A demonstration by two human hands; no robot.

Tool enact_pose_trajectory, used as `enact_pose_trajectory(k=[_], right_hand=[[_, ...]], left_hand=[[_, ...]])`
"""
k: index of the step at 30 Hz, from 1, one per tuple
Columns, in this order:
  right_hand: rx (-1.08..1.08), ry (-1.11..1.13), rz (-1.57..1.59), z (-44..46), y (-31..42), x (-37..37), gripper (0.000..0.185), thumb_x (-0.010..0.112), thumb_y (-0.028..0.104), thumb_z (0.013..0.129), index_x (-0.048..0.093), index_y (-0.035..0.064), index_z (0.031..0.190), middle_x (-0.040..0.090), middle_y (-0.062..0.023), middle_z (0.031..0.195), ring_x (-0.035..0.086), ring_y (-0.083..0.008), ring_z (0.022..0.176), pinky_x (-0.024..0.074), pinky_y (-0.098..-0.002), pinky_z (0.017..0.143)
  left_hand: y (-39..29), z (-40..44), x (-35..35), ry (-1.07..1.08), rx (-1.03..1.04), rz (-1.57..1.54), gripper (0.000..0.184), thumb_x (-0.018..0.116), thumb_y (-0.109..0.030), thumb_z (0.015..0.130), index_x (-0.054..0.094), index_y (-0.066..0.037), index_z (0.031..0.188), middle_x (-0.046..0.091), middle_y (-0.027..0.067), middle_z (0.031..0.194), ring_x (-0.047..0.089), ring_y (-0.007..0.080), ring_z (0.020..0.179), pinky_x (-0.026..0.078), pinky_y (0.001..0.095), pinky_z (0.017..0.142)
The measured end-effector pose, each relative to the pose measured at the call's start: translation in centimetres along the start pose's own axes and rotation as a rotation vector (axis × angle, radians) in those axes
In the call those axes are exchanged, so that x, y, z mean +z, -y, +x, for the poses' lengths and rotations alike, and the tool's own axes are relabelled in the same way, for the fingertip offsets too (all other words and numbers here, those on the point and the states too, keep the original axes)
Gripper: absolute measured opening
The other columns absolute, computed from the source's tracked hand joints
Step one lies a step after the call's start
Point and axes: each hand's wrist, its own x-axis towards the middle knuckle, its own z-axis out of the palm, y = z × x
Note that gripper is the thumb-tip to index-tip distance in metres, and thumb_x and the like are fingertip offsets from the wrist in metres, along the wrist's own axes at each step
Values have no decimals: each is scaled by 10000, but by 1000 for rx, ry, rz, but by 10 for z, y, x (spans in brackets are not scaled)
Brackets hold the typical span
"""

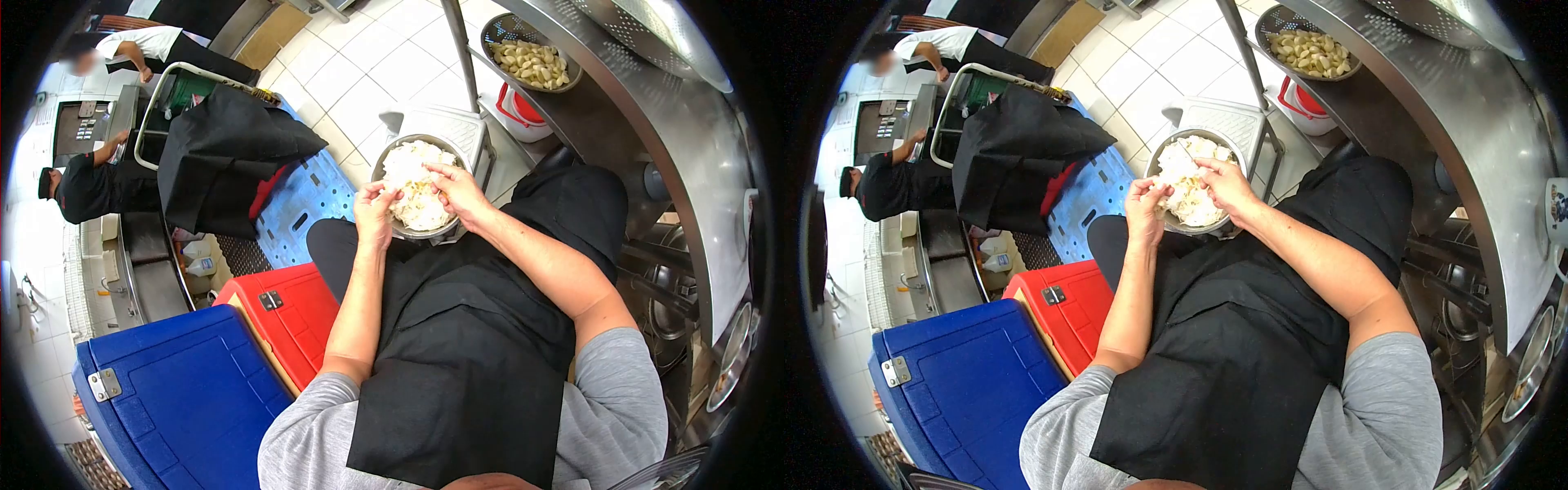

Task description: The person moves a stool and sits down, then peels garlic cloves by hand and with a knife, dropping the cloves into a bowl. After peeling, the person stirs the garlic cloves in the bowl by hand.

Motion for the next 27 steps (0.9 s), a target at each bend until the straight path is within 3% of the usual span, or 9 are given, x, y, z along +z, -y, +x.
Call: enact_pose_trajectory(k=[4,6,7,9,16,18,27], right_hand=[[2,98,-175,-1,6,-1,380,451,95,953,523,36,1321,576,-5,752,446,-44,535,356,-189,458],[-148,166,-508,0,1,2,397,464,108,950,504,10,1333,616,-31,786,545,-83,673,447,-218,624],[-148,167,-507,1,-2,3,397,464,108,950,504,10,1333,616,-31,786,545,-83,673,447,-218,624],[-247,201,-563,-2,-2,5,411,473,105,948,485,-2,1345,634,-47,818,581,-116,800,458,-248,777],[-222,264,-486,-11,1,9,427,492,91,941,465,-1,1358,626,-42,817,574,-100,777,465,-248,762],[-270,266,-480,-11,-3,9,424,480,97,949,474,59,1371,628,0,795,446,-43,616,403,-202,573],[-269,250,-555,-12,1,10,414,490,103,941,513,145,1352,599,-1,770,484,-53,657,415,-223,613]], left_hand=[[-9,1,-7,10,20,14,184,664,2,839,559,0,991,643,116,909,654,188,772,549,311,738],[-10,1,-4,20,9,29,188,664,1,839,558,1,994,642,117,911,654,189,771,550,314,736],[-9,0,-2,34,-5,43,191,664,1,839,556,2,997,641,117,913,653,190,769,551,317,734],[-8,-1,2,41,-11,45,195,660,0,841,555,2,1005,642,114,913,651,191,764,549,315,734],[2,-2,3,79,-12,60,247,682,-46,836,566,19,1044,640,84,887,644,167,787,519,290,765],[2,-3,5,89,-15,77,261,678,-48,838,566,22,1063,635,80,888,641,164,800,512,290,775],[-2,-4,10,86,-23,214,345,663,-59,854,578,54,1168,640,74,958,620,142,822,499,270,784]])
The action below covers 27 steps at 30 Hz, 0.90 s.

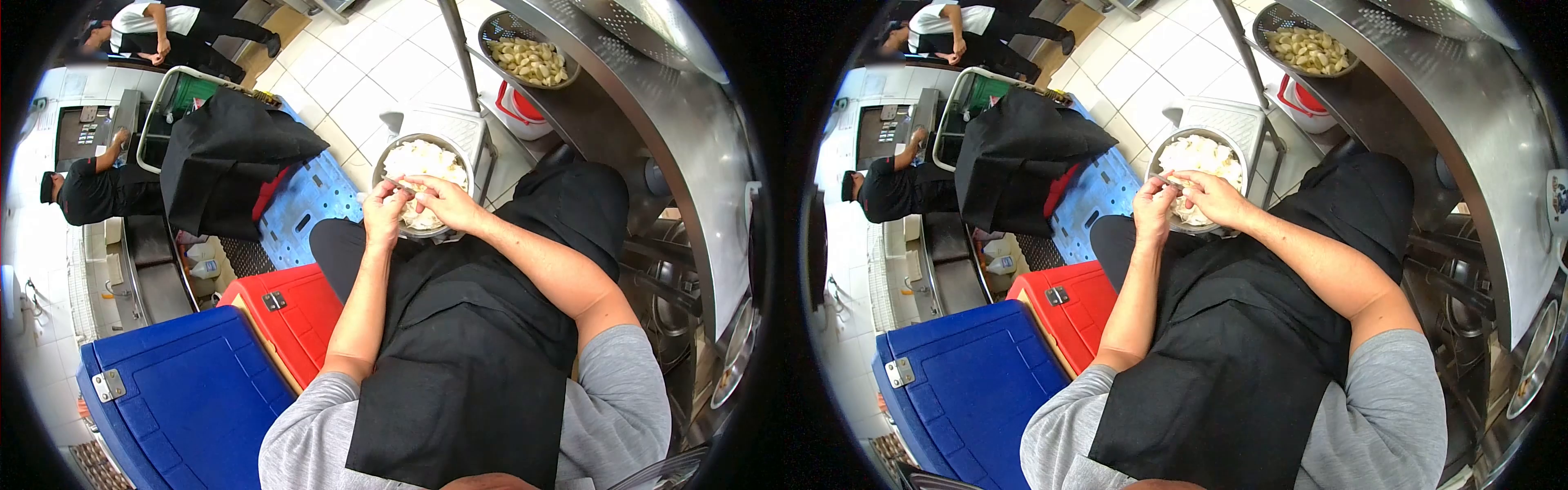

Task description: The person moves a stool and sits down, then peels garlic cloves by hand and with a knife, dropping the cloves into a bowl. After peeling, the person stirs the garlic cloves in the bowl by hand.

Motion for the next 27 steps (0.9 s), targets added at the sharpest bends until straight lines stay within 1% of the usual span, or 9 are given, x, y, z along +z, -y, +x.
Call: enact_pose_trajectory(k=[4,6,9,13,15,19,22,24,27], right_hand=[[13,19,-46,1,2,-1,396,504,114,940,514,73,1334,607,-24,758,536,-77,702,460,-250,661],[-53,-48,69,7,-7,4,394,499,114,942,513,48,1331,599,-10,739,520,-75,685,456,-247,664],[81,-8,190,0,7,0,395,474,107,951,509,64,1342,568,21,747,437,-45,616,396,-206,582],[-14,-15,101,3,-4,1,391,469,101,953,516,77,1341,564,29,750,426,-39,611,385,-193,572],[-1,2,56,3,-2,-1,378,495,103,939,537,34,1309,590,-13,757,527,-76,691,449,-221,690],[-10,-12,61,5,-6,0,387,487,96,943,523,40,1324,589,-3,761,533,-78,707,453,-226,690],[44,-33,180,4,-5,0,378,466,89,955,522,51,1326,574,6,757,496,-60,626,430,-205,591],[189,-5,354,2,-4,-1,399,449,101,964,488,77,1360,532,34,771,391,-19,545,333,-162,467],[228,4,493,0,-4,-1,401,434,110,976,466,86,1374,518,36,770,397,-18,534,321,-152,439]], left_hand=[[4,1,-2,-40,43,73,299,678,-28,842,584,33,1119,634,81,991,617,136,833,505,266,773],[4,0,-1,-58,74,65,287,684,-12,835,581,24,1101,630,82,993,615,133,831,508,262,766],[0,0,2,-68,74,40,282,698,8,819,563,5,1066,620,78,974,613,129,824,511,248,751],[1,0,0,-53,69,36,272,695,11,820,553,-2,1052,614,70,936,615,129,815,513,242,738],[2,1,-2,-47,73,39,264,693,12,821,554,-2,1045,616,70,934,617,130,809,514,244,738],[-1,0,0,-27,62,52,243,667,16,831,543,1,1040,621,81,923,620,140,781,522,259,731],[-2,0,2,-29,63,19,237,646,20,840,532,3,1047,623,90,912,620,150,769,531,273,717],[-1,1,2,-30,65,-15,239,642,25,840,531,2,1051,624,92,909,620,151,767,531,273,711],[5,3,-2,-12,33,-172,262,656,30,831,537,-6,1062,623,83,925,621,135,772,527,263,724]])
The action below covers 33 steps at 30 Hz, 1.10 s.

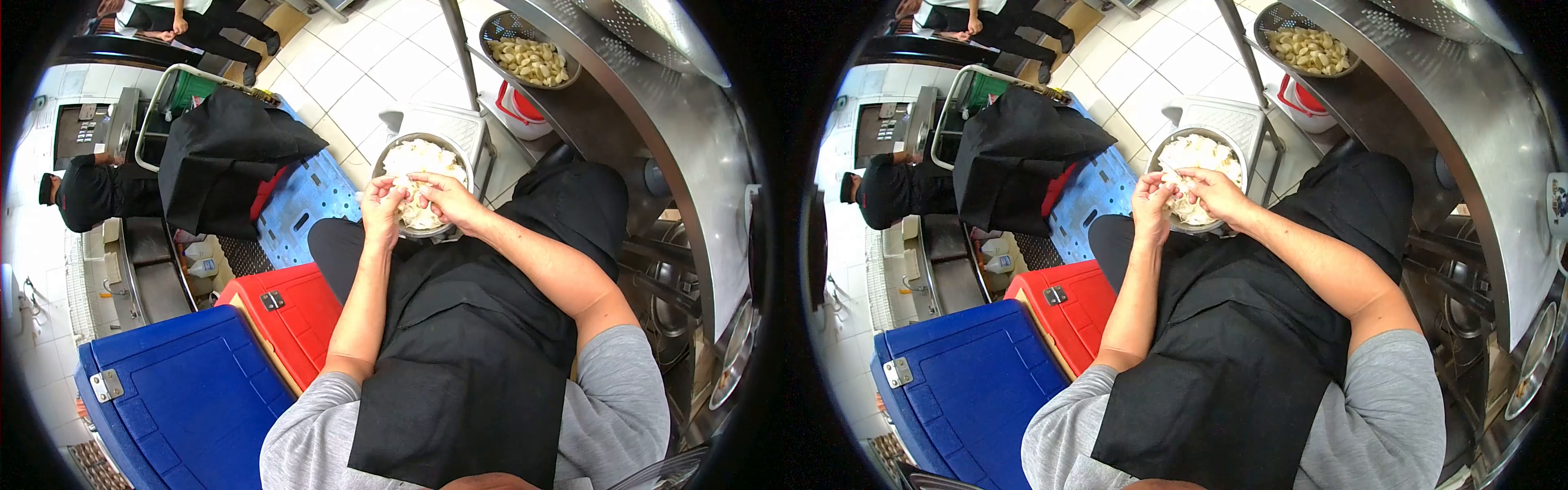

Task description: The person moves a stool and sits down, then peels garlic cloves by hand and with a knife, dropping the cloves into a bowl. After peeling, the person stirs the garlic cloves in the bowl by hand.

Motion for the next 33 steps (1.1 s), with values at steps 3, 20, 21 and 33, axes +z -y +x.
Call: enact_pose_trajectory(k=[3,20,21,33], right_hand=[[6,10,30,1,-2,0,400,434,117,982,455,87,1380,524,27,781,400,-17,532,321,-150,438],[-97,-70,-253,6,1,-3,396,438,103,962,476,-2,1342,623,-43,788,524,-73,623,447,-225,592],[-181,-74,-395,6,1,-2,400,448,103,959,473,-17,1340,642,-53,792,568,-92,684,476,-243,670],[-186,55,-355,0,11,1,389,482,102,962,490,14,1340,587,-12,793,526,-70,690,455,-213,672]], left_hand=[[6,1,0,-13,-57,-142,266,652,24,834,532,-11,1069,622,88,925,617,141,771,530,267,724],[-4,-1,-8,-11,-125,-136,396,689,-96,849,499,13,1179,624,121,1008,654,200,856,574,311,715],[-2,-1,-6,-13,-125,-137,396,689,-96,849,499,13,1179,624,121,1008,654,200,856,574,311,715],[-1,0,-1,46,-86,-6,247,677,0,824,564,18,1043,647,90,928,629,159,811,512,276,768]])
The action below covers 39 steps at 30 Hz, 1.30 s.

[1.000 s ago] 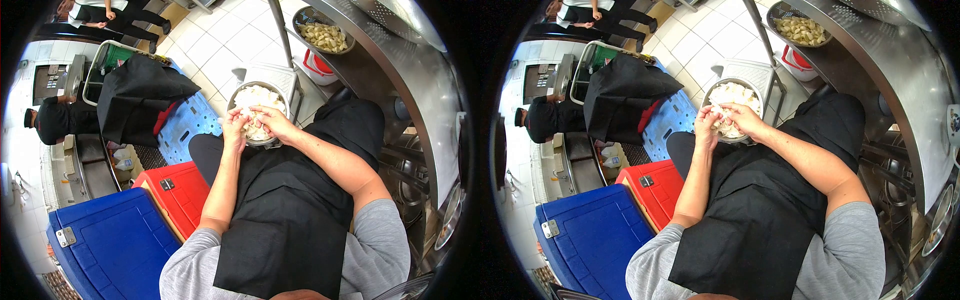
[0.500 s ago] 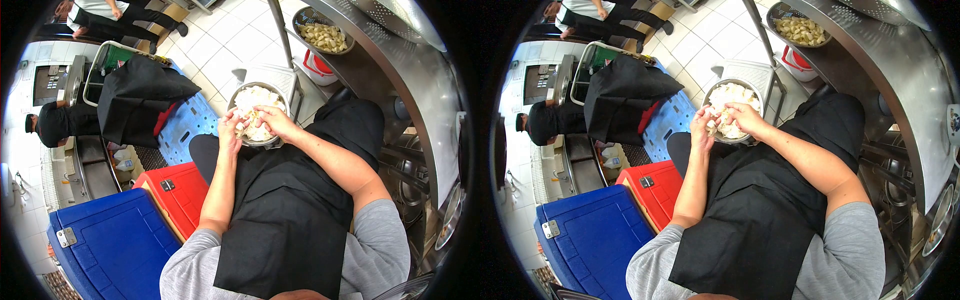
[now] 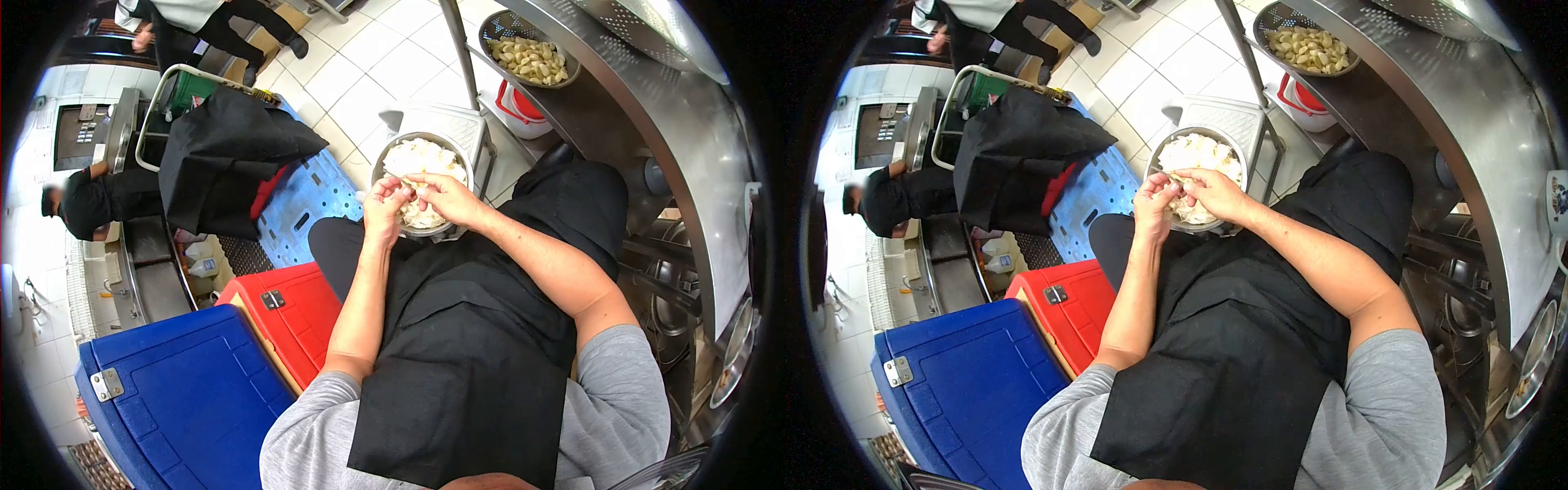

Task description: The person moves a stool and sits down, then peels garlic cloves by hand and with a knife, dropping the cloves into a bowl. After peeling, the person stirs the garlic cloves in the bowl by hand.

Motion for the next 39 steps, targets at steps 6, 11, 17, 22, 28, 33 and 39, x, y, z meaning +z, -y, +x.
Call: enact_pose_trajectory(k=[6,11,17,22,28,33,39], right_hand=[[185,-26,385,0,-7,-1,389,453,108,970,484,40,1351,526,14,745,407,-39,538,324,-177,441],[236,-30,481,0,-11,-3,407,404,94,982,434,38,1383,505,6,777,394,-40,517,314,-171,422],[260,-71,555,-2,-16,1,407,404,92,976,438,46,1379,509,2,771,393,-41,511,299,-174,406],[246,-146,536,1,-16,-2,402,435,106,969,449,34,1364,539,-12,760,390,-44,482,296,-181,398],[257,-85,248,1,-13,4,409,435,130,976,428,49,1376,582,-27,756,422,-45,489,326,-173,418],[146,-18,293,-2,-12,6,429,459,144,976,422,51,1393,569,-3,762,427,-37,510,347,-169,441],[146,-80,224,2,-19,6,405,452,134,979,462,54,1376,546,23,753,421,-31,528,349,-162,458]], left_hand=[[0,-1,6,-28,3,-77,286,683,-11,825,552,-6,1079,639,97,938,633,169,802,527,290,767],[3,2,1,-20,-14,-171,321,667,-5,837,536,-11,1131,624,101,1020,619,147,849,525,278,780],[2,6,-6,-88,-31,-310,325,651,-3,850,523,-24,1147,616,86,1025,608,135,865,528,249,765],[4,11,-22,-171,9,-371,296,660,-4,840,524,-36,1101,618,98,1029,622,160,882,541,248,762],[3,4,-10,-191,24,-237,255,642,43,820,523,-29,1034,628,114,982,633,183,871,542,272,772],[6,0,2,-135,73,-131,237,668,11,821,528,-22,1009,641,118,970,632,173,843,524,287,772],[2,-3,8,-111,11,-206,237,676,-8,830,530,-41,1013,652,123,949,631,172,807,526,290,745]])
